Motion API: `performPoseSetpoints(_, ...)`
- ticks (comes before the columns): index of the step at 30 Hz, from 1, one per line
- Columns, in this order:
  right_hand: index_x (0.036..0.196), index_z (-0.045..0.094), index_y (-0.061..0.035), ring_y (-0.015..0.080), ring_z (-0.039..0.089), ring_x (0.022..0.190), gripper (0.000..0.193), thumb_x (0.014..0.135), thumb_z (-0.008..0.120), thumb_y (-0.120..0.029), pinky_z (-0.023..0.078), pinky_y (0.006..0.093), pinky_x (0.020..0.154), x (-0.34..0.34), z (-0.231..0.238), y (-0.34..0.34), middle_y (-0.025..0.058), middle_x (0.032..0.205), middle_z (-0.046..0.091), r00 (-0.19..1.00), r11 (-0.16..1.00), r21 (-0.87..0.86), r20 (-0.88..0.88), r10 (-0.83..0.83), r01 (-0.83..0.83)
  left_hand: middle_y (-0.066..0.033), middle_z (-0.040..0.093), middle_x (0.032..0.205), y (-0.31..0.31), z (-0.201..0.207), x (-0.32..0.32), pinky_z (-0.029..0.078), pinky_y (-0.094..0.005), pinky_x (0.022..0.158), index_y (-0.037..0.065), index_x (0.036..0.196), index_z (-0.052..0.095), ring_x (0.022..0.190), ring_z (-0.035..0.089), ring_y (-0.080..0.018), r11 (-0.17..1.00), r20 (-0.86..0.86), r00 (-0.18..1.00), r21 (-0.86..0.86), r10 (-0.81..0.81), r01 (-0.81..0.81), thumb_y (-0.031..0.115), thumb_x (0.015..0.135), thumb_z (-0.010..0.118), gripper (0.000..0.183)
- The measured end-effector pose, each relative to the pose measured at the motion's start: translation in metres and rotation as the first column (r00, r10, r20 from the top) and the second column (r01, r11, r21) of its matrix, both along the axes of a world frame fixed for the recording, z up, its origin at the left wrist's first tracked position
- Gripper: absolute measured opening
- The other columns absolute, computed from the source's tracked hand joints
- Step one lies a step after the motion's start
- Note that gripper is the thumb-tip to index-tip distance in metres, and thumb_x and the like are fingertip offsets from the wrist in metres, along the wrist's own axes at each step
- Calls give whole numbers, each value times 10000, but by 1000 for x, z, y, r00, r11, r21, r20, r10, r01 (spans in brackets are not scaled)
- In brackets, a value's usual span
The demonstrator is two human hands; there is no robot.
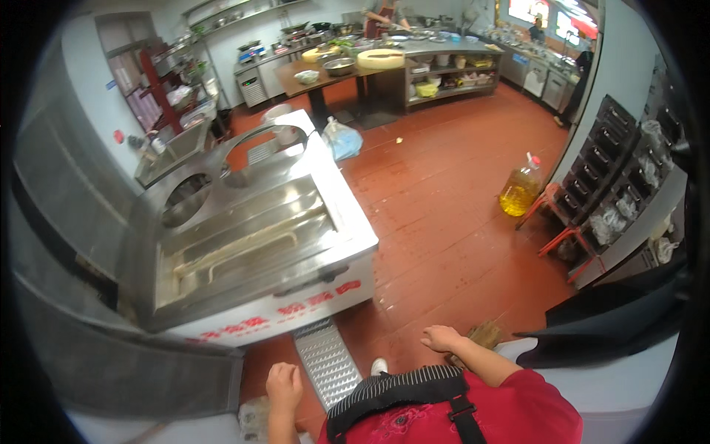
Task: The person assembles noodle bowls in a commercial kitchen. They place cooked noodles and toppings into bowls, add chopped green onions and other garnishes, and arrange the bowls on the counter. The person also handles order tickets and moves between workstations.
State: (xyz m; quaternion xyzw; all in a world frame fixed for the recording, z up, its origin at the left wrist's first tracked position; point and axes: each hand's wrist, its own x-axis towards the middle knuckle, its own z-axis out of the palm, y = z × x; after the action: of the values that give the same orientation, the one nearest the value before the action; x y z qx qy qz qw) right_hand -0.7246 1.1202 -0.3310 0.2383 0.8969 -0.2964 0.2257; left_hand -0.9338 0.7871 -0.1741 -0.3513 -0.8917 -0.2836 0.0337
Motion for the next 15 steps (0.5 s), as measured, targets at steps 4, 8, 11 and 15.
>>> performPoseSetpoints(4, 972, 619, -11, 366, 571, 937, 471, 808, 480, -431, 449, 406, 818, -33, -48, 167, 212, 946, 612, 951, 952, -38, -48, -305, 304, -98, 557, 684, 211, 17, -157, 448, -377, 598, 40, 636, 571, 671, 549, -287, 971, 25, 975, 104, -219, 215, 76, 692, 659, 110)
performPoseSetpoints(8, 918, 643, -38, 360, 591, 861, 457, 849, 387, -410, 440, 436, 796, -8, -135, 331, 219, 937, 611, 923, 937, 114, 169, -347, 331, -102, 573, 679, 450, 5, -259, 450, -369, 589, 34, 599, 567, 641, 548, -287, 891, 1, 898, 128, -440, 436, 113, 723, 662, 175)
performPoseSetpoints(11, 978, 634, -68, 354, 574, 908, 463, 873, 352, -420, 419, 436, 830, -2, -208, 470, 180, 1000, 612, 838, 937, 37, 461, 293, -348, -119, 590, 719, 652, -9, -300, 462, -368, 614, 24, 693, 595, 685, 568, -294, 829, 15, 842, 182, -540, 528, 75, 763, 592, 87)
performPoseSetpoints(15, 1015, 616, -55, 361, 543, 995, 468, 840, 419, -441, 408, 400, 886, -30, -233, 729, 181, 1063, 591, 801, 869, -58, 423, -424, 491, -160, 561, 1011, 953, -3, -311, 475, -384, 754, 17, 991, 576, 881, 569, -341, 824, 69, 823, 99, -564, 557, 138, 766, 602, 257)
